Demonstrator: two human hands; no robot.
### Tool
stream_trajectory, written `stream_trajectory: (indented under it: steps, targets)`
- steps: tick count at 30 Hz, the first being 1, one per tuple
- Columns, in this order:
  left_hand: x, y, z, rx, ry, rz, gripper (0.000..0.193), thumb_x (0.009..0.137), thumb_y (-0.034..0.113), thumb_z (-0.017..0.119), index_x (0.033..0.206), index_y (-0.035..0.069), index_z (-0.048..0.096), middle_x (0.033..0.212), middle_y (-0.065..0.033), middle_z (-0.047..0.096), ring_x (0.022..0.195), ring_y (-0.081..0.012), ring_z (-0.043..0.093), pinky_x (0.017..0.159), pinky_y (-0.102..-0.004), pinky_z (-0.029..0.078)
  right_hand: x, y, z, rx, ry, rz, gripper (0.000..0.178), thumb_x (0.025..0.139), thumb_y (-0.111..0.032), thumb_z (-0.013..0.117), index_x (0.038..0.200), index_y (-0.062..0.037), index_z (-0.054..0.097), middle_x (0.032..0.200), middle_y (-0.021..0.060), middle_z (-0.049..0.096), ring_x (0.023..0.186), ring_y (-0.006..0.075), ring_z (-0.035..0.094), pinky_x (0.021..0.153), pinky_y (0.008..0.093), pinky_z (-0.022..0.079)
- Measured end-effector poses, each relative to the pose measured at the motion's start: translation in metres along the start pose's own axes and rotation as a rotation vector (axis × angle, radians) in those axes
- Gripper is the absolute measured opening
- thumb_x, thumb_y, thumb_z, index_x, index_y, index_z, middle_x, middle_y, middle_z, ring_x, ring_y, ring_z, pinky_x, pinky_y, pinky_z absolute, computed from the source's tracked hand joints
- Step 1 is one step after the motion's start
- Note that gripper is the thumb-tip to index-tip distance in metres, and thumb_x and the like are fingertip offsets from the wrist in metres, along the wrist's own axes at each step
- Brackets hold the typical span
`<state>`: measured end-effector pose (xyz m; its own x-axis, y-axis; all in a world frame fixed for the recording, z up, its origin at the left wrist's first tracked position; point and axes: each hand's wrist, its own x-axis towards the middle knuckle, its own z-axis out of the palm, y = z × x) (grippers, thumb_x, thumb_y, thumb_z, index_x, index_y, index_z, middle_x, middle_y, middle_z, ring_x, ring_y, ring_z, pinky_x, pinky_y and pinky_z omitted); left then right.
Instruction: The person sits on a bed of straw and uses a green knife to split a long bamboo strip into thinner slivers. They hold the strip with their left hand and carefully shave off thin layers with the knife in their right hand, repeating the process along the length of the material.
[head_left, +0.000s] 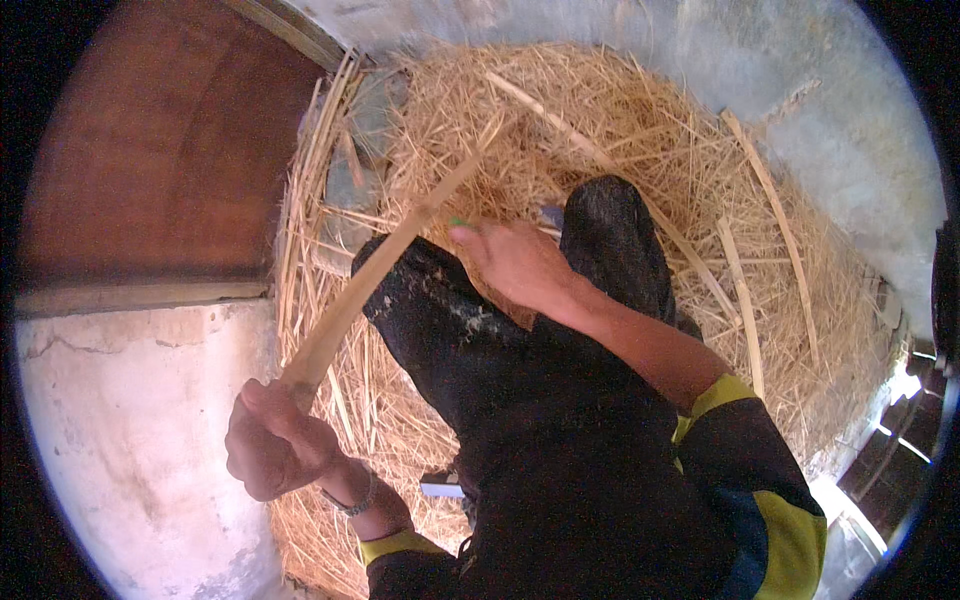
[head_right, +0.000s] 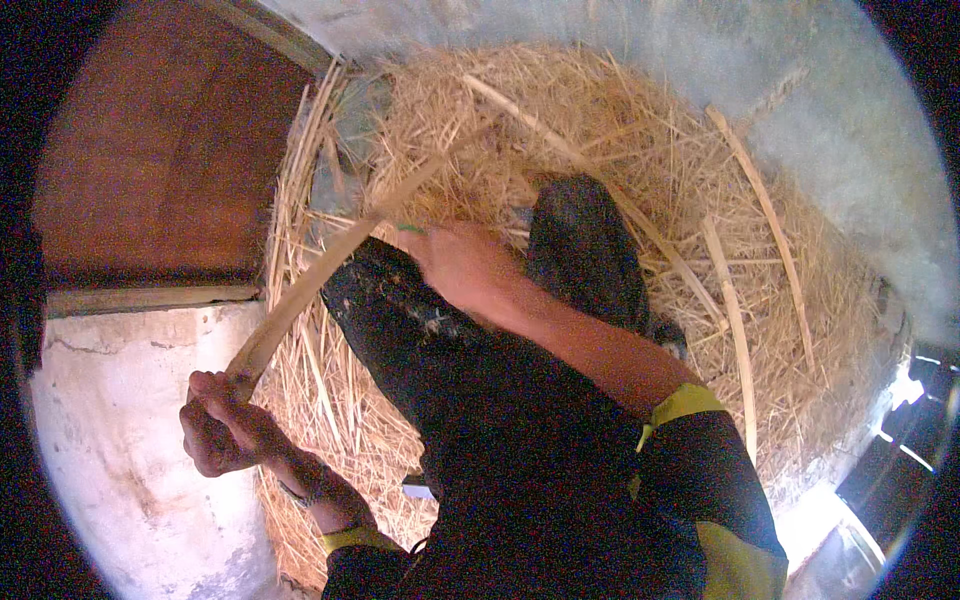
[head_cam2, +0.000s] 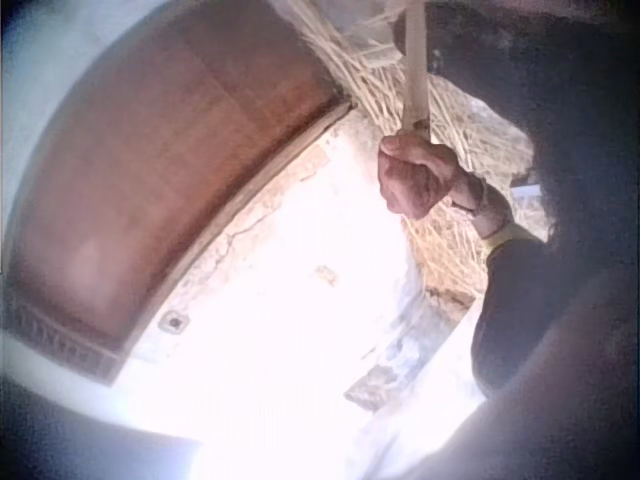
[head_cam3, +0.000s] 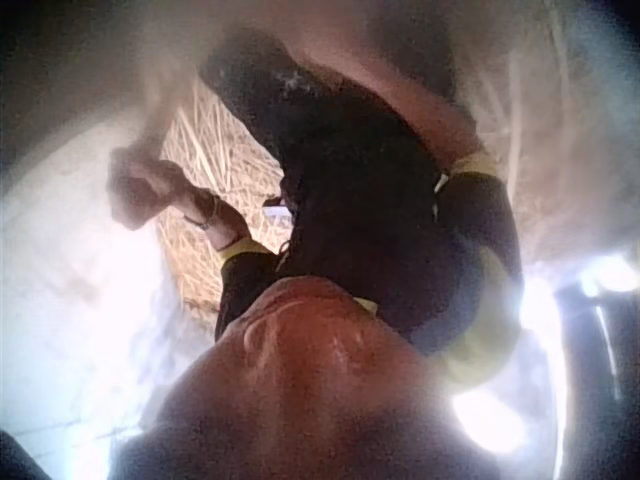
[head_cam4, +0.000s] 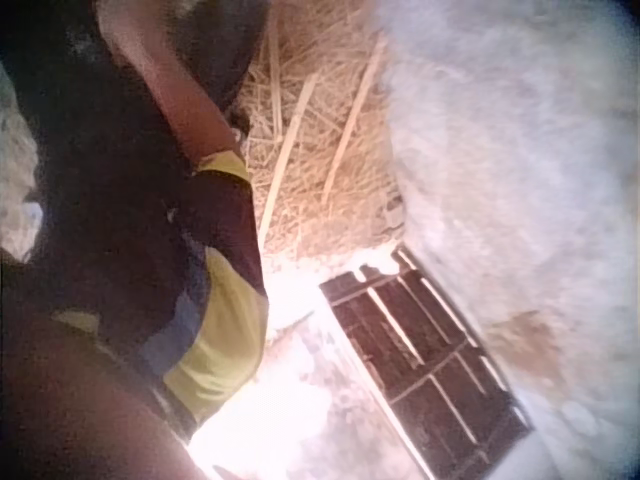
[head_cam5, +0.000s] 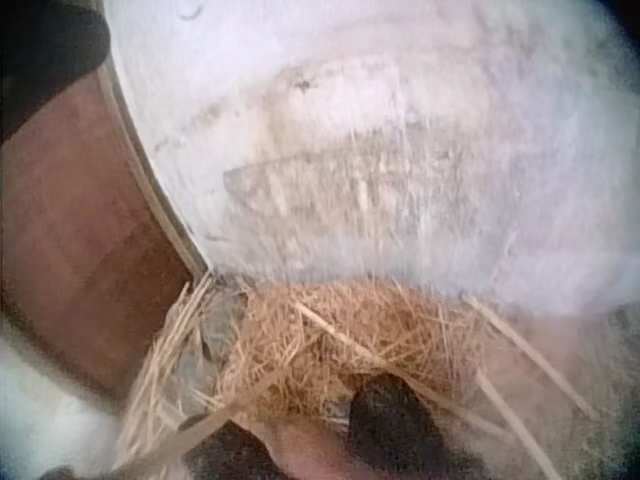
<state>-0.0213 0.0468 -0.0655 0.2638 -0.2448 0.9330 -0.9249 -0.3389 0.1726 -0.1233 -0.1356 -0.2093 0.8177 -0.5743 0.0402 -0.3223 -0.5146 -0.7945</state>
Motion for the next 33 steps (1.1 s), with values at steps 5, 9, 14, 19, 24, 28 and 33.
stream_trajectory:
  steps: [5,9,14,19,24,28,33]
  targets:
    - [0.007,0.002,0.003,-0.134,-0.07,0.217,0.025,0.081,0.001,0.055,0.058,-0.007,0.048,0.047,-0.0124,0.05,0.036,-0.018,0.042,0.035,-0.0267,0.032,-0.021,-0.045,-0.006,0.037,-0.059,-0.085,0.04,0.093,-0.031,0.036,0.089,0.0032,0.058,0.069,0.0233,0.059,0.068,0.0413,0.059,0.063,0.0491,0.046]
    - [0.017,-0.002,0.004,-0.213,-0.134,0.404,0.033,0.081,0.001,0.051,0.051,-0.001,0.038,0.041,-0.0085,0.044,0.032,-0.0195,0.034,0.032,-0.0275,0.024,-0.01,-0.03,-0.022,-0.029,-0.146,0.067,0.044,0.093,-0.032,0.036,0.083,0.004,0.058,0.069,0.0237,0.058,0.07,0.0407,0.059,0.066,0.0488,0.046]
    - [0.018,0.005,-0.002,-0.371,-0.224,0.435,0.037,0.078,0.003,0.052,0.05,0.006,0.028,0.039,-0.0046,0.039,0.032,-0.0171,0.032,0.032,-0.0268,0.022,-0.051,-0.096,-0.047,0.172,-0.228,-0.194,0.043,0.09,-0.037,0.045,0.071,0.0004,0.056,0.055,0.0217,0.053,0.056,0.0391,0.056,0.051,0.0441,0.046]
    - [0.022,-0.003,0.001,-0.508,-0.299,0.508,0.025,0.074,0.0,0.052,0.059,0.007,0.033,0.043,0.0001,0.029,0.034,-0.0146,0.027,0.035,-0.0256,0.017,-0.047,-0.081,-0.041,-0.02,-0.097,-0.149,0.036,0.09,-0.033,0.046,0.076,-0.0007,0.057,0.054,0.0196,0.052,0.054,0.0369,0.057,0.048,0.0427,0.046]
    - [0.026,-0.002,0.0,-0.528,-0.282,0.543,0.029,0.068,-0.005,0.051,0.055,0.01,0.03,0.045,0.0008,0.03,0.035,-0.014,0.026,0.035,-0.025,0.016,-0.016,-0.004,-0.02,-0.232,0.003,-0.058,0.021,0.089,-0.022,0.045,0.096,-0.0076,0.058,0.067,0.0181,0.059,0.06,0.0327,0.061,0.056,0.0421,0.05]
    - [0.013,0.006,0.0,-0.649,-0.425,0.494,0.032,0.063,-0.007,0.054,0.054,0.01,0.028,0.046,0.0012,0.03,0.036,-0.0129,0.026,0.038,-0.0244,0.014,-0.043,0.012,-0.02,-0.272,0.051,-0.003,0.019,0.087,-0.018,0.045,0.096,-0.0066,0.058,0.065,0.0193,0.058,0.063,0.0353,0.06,0.057,0.0437,0.048]
    - [0.043,0.013,0.018,-0.615,-0.394,0.642,0.028,0.074,0.001,0.056,0.06,0.008,0.033,0.043,0.0015,0.034,0.035,-0.0112,0.028,0.034,-0.0238,0.019,-0.061,-0.102,-0.058,0.182,-0.103,-0.199,0.025,0.083,-0.026,0.058,0.077,-0.0023,0.052,0.054,0.0167,0.052,0.052,0.0356,0.057,0.048,0.0418,0.046]
